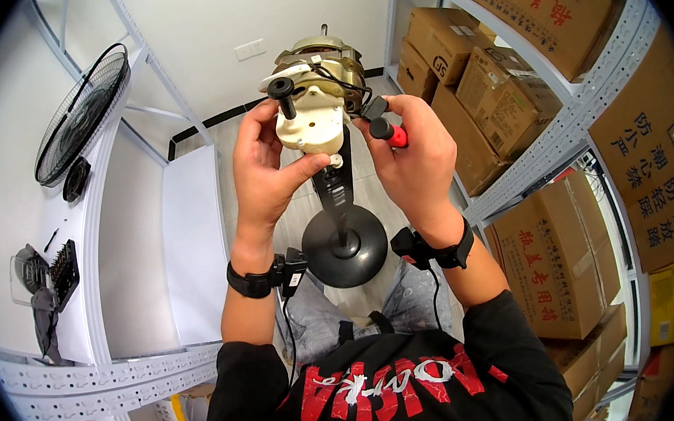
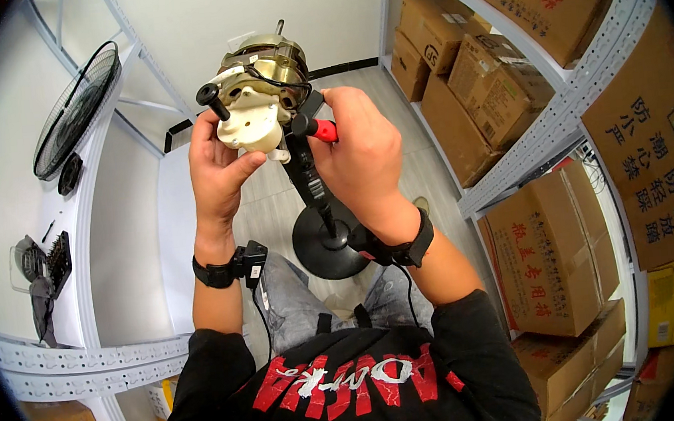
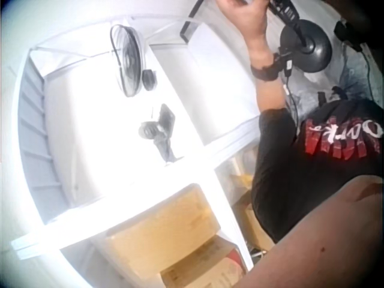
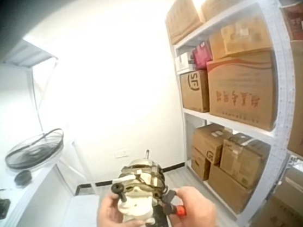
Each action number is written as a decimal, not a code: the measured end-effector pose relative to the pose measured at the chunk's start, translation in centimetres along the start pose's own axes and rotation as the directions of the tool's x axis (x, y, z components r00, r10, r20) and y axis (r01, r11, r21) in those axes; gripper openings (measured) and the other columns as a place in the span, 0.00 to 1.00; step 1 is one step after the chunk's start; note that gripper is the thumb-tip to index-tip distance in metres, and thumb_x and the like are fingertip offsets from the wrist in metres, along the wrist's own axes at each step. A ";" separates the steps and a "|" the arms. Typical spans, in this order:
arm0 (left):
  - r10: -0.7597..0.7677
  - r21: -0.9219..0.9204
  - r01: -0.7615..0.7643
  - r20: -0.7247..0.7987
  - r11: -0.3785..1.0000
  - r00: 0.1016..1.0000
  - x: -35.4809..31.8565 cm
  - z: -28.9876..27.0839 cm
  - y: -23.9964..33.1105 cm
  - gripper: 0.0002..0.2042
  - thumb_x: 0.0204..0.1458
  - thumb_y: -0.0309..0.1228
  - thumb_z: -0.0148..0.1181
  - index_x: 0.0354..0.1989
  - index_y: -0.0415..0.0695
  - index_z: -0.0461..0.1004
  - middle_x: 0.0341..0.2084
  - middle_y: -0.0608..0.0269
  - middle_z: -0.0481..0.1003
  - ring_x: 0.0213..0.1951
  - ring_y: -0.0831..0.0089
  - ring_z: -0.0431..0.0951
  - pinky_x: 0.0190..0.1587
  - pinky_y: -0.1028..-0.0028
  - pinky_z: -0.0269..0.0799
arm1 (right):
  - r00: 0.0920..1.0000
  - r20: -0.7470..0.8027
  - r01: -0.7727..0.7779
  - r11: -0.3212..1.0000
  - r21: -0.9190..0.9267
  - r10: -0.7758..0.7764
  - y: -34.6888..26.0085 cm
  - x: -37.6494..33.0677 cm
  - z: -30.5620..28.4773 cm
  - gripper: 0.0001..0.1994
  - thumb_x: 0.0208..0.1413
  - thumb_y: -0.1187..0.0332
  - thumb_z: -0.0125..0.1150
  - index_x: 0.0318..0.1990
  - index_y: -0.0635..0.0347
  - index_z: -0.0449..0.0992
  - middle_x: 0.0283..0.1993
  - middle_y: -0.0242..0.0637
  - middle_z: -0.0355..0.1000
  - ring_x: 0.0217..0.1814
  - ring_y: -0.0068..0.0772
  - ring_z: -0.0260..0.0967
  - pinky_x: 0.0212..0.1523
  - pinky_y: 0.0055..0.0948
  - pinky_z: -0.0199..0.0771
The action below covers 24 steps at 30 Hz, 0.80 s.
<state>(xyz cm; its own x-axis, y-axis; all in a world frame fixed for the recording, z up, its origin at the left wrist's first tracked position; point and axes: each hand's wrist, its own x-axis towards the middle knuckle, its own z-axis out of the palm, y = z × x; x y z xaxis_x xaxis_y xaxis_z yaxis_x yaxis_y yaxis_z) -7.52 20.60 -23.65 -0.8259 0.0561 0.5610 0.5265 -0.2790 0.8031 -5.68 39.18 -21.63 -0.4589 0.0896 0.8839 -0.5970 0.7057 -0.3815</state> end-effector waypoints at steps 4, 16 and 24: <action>0.024 -0.019 -0.024 0.000 1.000 1.000 -0.1 0.1 -0.2 0.39 0.34 0.24 0.79 0.57 0.37 0.63 0.53 0.58 0.70 0.57 0.68 0.70 0.61 0.67 0.65 | 0.996 0.041 -0.084 0.996 0.025 0.083 0.0 -0.2 0.0 0.14 0.47 0.69 0.73 0.38 0.62 0.75 0.30 0.38 0.73 0.25 0.33 0.69 0.28 0.27 0.70; 0.087 0.048 -0.088 0.030 0.995 0.996 -0.1 -0.3 -0.4 0.37 0.35 0.23 0.78 0.56 0.38 0.64 0.53 0.57 0.70 0.55 0.67 0.72 0.61 0.67 0.67 | 0.977 0.049 -0.213 0.959 0.186 0.207 0.2 -0.4 0.1 0.13 0.47 0.73 0.71 0.41 0.61 0.76 0.31 0.39 0.75 0.28 0.36 0.72 0.30 0.29 0.71; 0.118 0.066 -0.117 0.000 0.991 0.993 -0.5 0.4 -0.1 0.37 0.35 0.24 0.79 0.56 0.38 0.64 0.54 0.57 0.70 0.55 0.67 0.73 0.60 0.66 0.67 | 0.938 0.158 -0.341 0.898 0.279 0.307 1.3 0.1 -0.3 0.13 0.49 0.74 0.70 0.42 0.62 0.77 0.29 0.32 0.74 0.26 0.19 0.65 0.29 0.22 0.68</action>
<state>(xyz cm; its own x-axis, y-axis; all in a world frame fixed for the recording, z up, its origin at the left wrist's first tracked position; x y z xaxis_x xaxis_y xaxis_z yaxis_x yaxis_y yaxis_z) -7.08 20.99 -23.93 -0.7584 0.0224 0.6514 0.6320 -0.2195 0.7433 -6.32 40.33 -21.98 -0.7180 0.1899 0.6696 -0.5633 0.4067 -0.7193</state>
